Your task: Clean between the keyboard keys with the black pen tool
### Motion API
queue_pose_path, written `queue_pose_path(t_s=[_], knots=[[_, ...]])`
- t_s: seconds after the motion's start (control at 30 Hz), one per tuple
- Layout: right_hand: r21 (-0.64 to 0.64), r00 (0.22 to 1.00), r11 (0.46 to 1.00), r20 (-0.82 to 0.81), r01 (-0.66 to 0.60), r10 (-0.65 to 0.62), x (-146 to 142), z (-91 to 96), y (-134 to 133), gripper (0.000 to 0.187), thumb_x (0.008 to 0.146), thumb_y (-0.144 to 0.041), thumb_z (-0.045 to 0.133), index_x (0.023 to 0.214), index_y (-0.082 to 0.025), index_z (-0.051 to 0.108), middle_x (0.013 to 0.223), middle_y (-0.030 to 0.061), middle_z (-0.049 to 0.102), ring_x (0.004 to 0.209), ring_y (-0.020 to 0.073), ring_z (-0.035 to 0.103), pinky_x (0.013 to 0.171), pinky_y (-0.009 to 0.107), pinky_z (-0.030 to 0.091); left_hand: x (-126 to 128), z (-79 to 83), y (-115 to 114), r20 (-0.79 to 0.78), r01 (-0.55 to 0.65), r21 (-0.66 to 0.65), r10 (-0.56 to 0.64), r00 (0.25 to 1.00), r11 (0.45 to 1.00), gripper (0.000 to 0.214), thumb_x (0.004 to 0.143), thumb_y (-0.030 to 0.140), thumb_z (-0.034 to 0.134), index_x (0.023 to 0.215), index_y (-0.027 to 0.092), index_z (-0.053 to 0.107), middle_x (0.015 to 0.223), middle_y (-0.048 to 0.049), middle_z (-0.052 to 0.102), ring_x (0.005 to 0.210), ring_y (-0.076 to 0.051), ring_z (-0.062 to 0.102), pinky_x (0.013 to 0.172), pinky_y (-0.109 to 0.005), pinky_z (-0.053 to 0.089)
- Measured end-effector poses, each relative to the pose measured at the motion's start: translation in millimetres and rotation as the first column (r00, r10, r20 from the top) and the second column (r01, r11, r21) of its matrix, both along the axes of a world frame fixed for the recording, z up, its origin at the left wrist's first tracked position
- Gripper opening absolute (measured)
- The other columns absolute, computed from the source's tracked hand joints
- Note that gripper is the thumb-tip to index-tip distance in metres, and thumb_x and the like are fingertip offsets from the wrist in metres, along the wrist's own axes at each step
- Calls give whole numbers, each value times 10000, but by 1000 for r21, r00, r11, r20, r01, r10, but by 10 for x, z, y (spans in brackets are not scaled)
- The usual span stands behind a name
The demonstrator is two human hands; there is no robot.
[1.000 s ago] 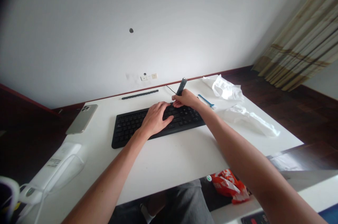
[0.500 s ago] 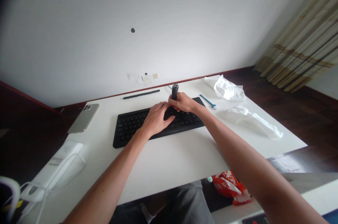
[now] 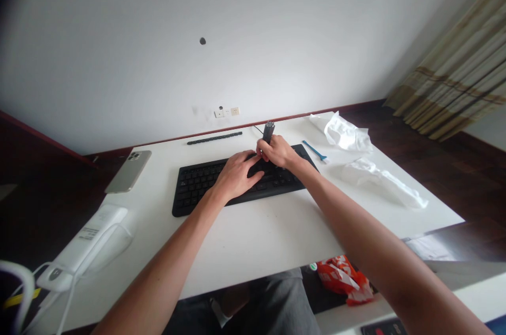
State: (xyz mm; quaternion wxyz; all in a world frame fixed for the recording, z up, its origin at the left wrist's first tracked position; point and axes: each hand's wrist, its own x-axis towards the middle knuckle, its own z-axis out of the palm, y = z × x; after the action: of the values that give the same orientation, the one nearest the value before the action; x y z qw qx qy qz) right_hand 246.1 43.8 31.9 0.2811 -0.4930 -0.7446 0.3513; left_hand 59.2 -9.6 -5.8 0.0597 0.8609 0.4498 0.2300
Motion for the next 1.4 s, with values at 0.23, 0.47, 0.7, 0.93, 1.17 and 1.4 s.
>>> queue_pose_path(t_s=[0.23,0.47,0.7,0.93,1.17,1.4], knots=[[32,1000,999,2,27,-27,-27,-66,13,380,950,-310,429,716,-173,695,566,13,600,587,159,580,618,266,432,-17,5,-20,-32,-9,6,9,999,1000,433,985,417,618,1387,255,627,1389,-97,623,1270,-288,589,1150,-448,436],[219,970,974,221,51,-101,36,47,1,429,1003,-446,436,955,-207,789,682,35,650,699,208,596,713,309,410,-19,-41,-4,-83,-45,28,47,995,999,536,1011,483,563,1490,241,565,1471,-118,595,1327,-313,563,1164,-468,416],[161,997,986,72,-47,36,198,88,69,465,1000,-438,430,841,-189,790,776,36,694,759,197,605,738,304,436,-18,-45,0,-89,-52,-1,52,995,999,550,1016,505,546,1506,255,555,1492,-110,585,1350,-305,551,1178,-462,401],[108,998,994,-50,28,-23,116,-24,95,602,994,-613,468,763,-167,799,649,30,622,650,169,541,681,301,423,-15,-37,4,-89,-49,-12,48,995,999,550,1010,499,557,1504,256,551,1487,-102,588,1337,-300,559,1177,-454,401],[70,966,970,-127,234,-224,51,-114,121,674,975,-685,461,688,-159,769,616,40,616,608,159,531,662,296,425,-9,-11,4,-99,-60,-25,57,993,998,543,1009,493,553,1501,263,553,1490,-90,587,1335,-298,558,1172,-445,406],[-45,954,961,-111,273,-277,70,-104,254,782,934,-799,415,705,-146,777,481,26,517,481,148,472,594,305,436,-4,-19,1,-65,-54,-29,52,997,998,564,1004,485,562,1517,254,530,1458,-90,606,1329,-291,556,1164,-437,411]])
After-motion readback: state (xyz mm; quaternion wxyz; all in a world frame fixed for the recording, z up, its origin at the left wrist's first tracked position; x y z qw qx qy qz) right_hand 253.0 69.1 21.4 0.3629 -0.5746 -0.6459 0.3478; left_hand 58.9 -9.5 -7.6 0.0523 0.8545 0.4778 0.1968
